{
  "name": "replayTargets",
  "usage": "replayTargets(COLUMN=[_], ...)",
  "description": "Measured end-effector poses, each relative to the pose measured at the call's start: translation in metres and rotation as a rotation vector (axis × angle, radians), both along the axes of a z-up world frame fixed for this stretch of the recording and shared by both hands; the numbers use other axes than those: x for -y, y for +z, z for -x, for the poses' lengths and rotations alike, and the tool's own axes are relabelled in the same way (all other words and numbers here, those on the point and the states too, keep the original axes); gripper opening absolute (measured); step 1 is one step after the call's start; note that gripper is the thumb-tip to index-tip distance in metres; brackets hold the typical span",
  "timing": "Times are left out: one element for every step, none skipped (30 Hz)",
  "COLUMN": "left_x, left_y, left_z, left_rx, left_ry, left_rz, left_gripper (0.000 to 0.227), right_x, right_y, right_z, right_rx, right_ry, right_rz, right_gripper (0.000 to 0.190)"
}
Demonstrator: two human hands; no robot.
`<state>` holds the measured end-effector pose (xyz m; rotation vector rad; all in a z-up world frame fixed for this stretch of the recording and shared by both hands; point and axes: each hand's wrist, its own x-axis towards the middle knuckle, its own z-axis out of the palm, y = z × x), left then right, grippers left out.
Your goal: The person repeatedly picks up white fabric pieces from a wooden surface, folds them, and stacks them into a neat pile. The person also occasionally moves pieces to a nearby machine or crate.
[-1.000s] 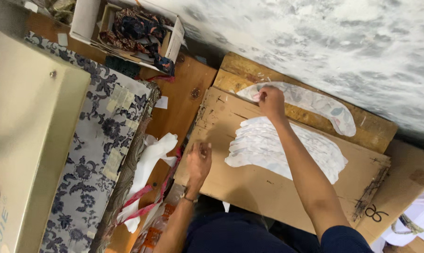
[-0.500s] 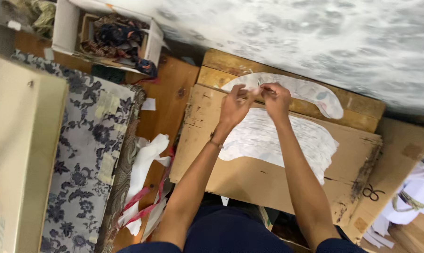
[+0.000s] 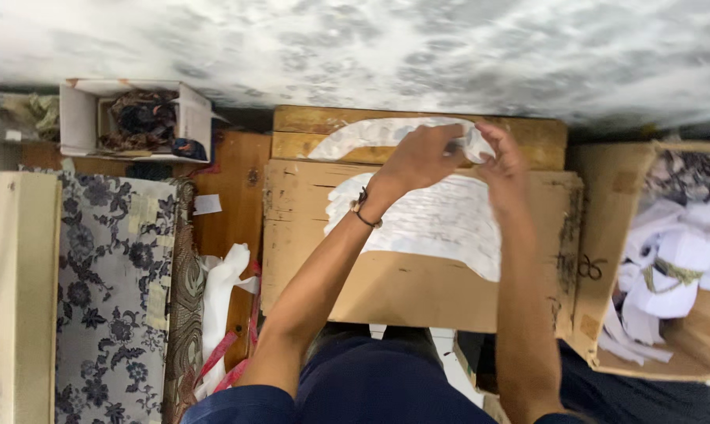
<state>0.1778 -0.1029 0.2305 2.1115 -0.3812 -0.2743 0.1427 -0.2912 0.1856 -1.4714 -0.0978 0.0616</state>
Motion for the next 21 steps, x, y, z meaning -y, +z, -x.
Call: replayTargets(left_x=[0.018, 0.035, 0.053, 0.070, 0.081, 0.089, 0.098, 0.108, 0.116, 0.119, 0.119, 0.119, 0.118, 0.116, 0.115, 0.116, 0.116, 0.116, 0.116, 0.116, 0.115], left_y=[0.027, 0.054, 0.080, 0.107, 0.131, 0.153, 0.170, 0.185, 0.196, 0.205, 0.212, 0.215, 0.217, 0.217, 0.216, 0.216, 0.217, 0.218, 0.219, 0.222, 0.224], left_z=[0.006, 0.014, 0.025, 0.036, 0.048, 0.062, 0.069, 0.073, 0.078, 0.082, 0.085, 0.091, 0.096, 0.102, 0.108, 0.113, 0.117, 0.121, 0.125, 0.128, 0.132], left_rx=[0.035, 0.068, 0.069, 0.074, 0.257, 0.433, 0.292, 0.158, 0.024, -0.038, -0.099, -0.169, -0.175, -0.186, -0.161, -0.138, -0.114, -0.149, -0.184, -0.209, -0.151], left_ry=[-0.106, -0.208, -0.292, -0.379, -0.415, -0.461, -0.520, -0.577, -0.634, -0.642, -0.650, -0.658, -0.654, -0.648, -0.637, -0.626, -0.616, -0.593, -0.570, -0.541, -0.539], left_rz=[0.034, 0.065, 0.119, 0.169, 0.269, 0.377, 0.262, 0.149, 0.035, -0.022, -0.081, -0.141, -0.099, -0.055, -0.059, -0.060, -0.060, -0.100, -0.140, -0.181, -0.115], left_gripper=[0.030, 0.032, 0.025, 0.019, 0.022, 0.027, 0.023, 0.023, 0.026, 0.022, 0.020, 0.019, 0.019, 0.020, 0.018, 0.017, 0.017, 0.017, 0.017, 0.018, 0.020], right_x=[0.024, 0.052, 0.085, 0.107, 0.122, 0.143, 0.160, 0.174, 0.184, 0.195, 0.191, 0.181, 0.169, 0.159, 0.158, 0.151, 0.147, 0.150, 0.153, 0.155, 0.159], right_y=[0.014, 0.028, 0.044, 0.054, 0.058, 0.061, 0.061, 0.057, 0.051, 0.047, 0.039, 0.031, 0.024, 0.019, 0.019, 0.020, 0.025, 0.031, 0.039, 0.047, 0.055], right_z=[0.005, 0.014, 0.025, 0.035, 0.051, 0.073, 0.092, 0.104, 0.114, 0.121, 0.135, 0.157, 0.170, 0.177, 0.183, 0.188, 0.190, 0.189, 0.188, 0.183, 0.178], right_rx=[0.023, 0.014, 0.006, 0.006, 0.036, 0.064, 0.094, 0.090, 0.083, 0.079, -0.060, -0.204, -0.239, -0.281, -0.288, -0.296, -0.303, -0.278, -0.254, -0.223, -0.179], right_ry=[0.084, 0.150, 0.215, 0.279, 0.303, 0.323, 0.343, 0.391, 0.436, 0.483, 0.449, 0.411, 0.369, 0.330, 0.383, 0.434, 0.485, 0.477, 0.469, 0.469, 0.495], right_rz=[-0.121, -0.178, -0.236, -0.297, -0.373, -0.447, -0.519, -0.354, -0.188, -0.021, -0.199, -0.383, -0.268, -0.152, -0.260, -0.365, -0.471, -0.450, -0.428, -0.403, -0.376], right_gripper=[0.054, 0.054, 0.054, 0.054, 0.048, 0.042, 0.037, 0.036, 0.036, 0.036, 0.045, 0.054, 0.051, 0.048, 0.048, 0.047, 0.047, 0.047, 0.046, 0.046, 0.048])
